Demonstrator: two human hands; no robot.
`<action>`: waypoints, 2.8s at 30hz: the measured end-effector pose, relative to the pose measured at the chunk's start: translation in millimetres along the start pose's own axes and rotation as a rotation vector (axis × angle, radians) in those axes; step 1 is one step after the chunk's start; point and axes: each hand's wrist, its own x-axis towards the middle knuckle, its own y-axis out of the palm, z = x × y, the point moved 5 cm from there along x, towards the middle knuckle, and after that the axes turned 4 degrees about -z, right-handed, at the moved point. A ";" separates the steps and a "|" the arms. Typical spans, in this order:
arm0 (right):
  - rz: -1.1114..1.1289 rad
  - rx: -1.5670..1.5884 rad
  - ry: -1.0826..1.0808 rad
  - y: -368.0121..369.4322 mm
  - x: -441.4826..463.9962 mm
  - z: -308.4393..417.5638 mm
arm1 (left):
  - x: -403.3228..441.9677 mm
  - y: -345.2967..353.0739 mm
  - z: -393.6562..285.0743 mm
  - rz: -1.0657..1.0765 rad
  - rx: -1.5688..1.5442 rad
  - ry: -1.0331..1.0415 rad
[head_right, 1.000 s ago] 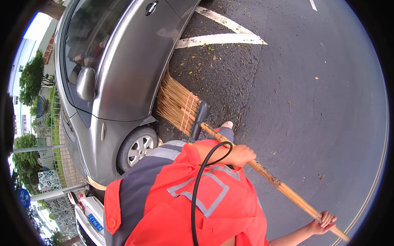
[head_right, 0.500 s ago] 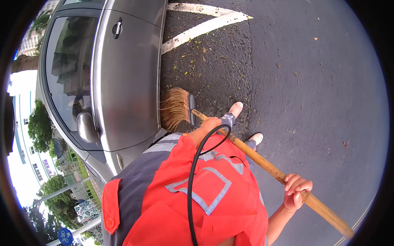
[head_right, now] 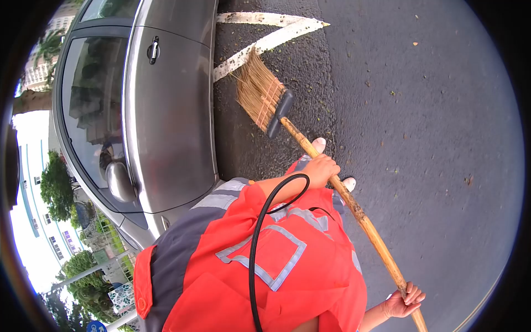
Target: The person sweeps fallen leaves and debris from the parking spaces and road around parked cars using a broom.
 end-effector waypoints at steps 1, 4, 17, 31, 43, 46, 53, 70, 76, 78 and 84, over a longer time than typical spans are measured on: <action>0.021 0.000 -0.021 -6.6 11.1 13.5 | 1.7 -0.3 -12.3 0.012 0.012 0.014; 0.066 -0.011 -0.056 -20.0 46.7 33.2 | 0.4 2.4 -28.2 0.099 -0.012 -0.028; 0.439 -0.052 0.321 174.3 236.0 -222.7 | -38.1 -6.7 172.9 0.233 -0.093 -0.640; 0.363 -0.500 0.219 257.9 92.9 -340.2 | 21.5 -154.4 382.0 0.262 0.172 -0.411; 0.136 -0.308 0.033 214.2 123.8 -250.0 | 136.4 -225.2 292.9 -0.113 0.107 -0.041; -0.052 -0.047 -0.143 193.0 163.5 -217.8 | 136.6 -197.8 256.1 -0.002 0.089 0.082; 0.107 -0.025 -0.060 219.6 285.5 -248.0 | 118.1 -156.9 286.9 0.297 -0.026 -0.095; 0.265 -0.319 0.086 508.2 416.1 -558.9 | 241.1 -337.8 633.5 0.375 0.045 -0.405; 0.211 -0.409 0.038 500.6 344.9 -612.4 | 298.1 -399.2 711.9 0.360 0.267 -0.287; 0.321 -0.448 -0.017 493.2 336.5 -618.7 | 322.0 -423.1 717.7 0.272 0.294 -0.219; 0.101 -0.435 -0.014 494.4 372.4 -561.3 | 388.8 -444.4 664.1 -0.093 0.124 -0.047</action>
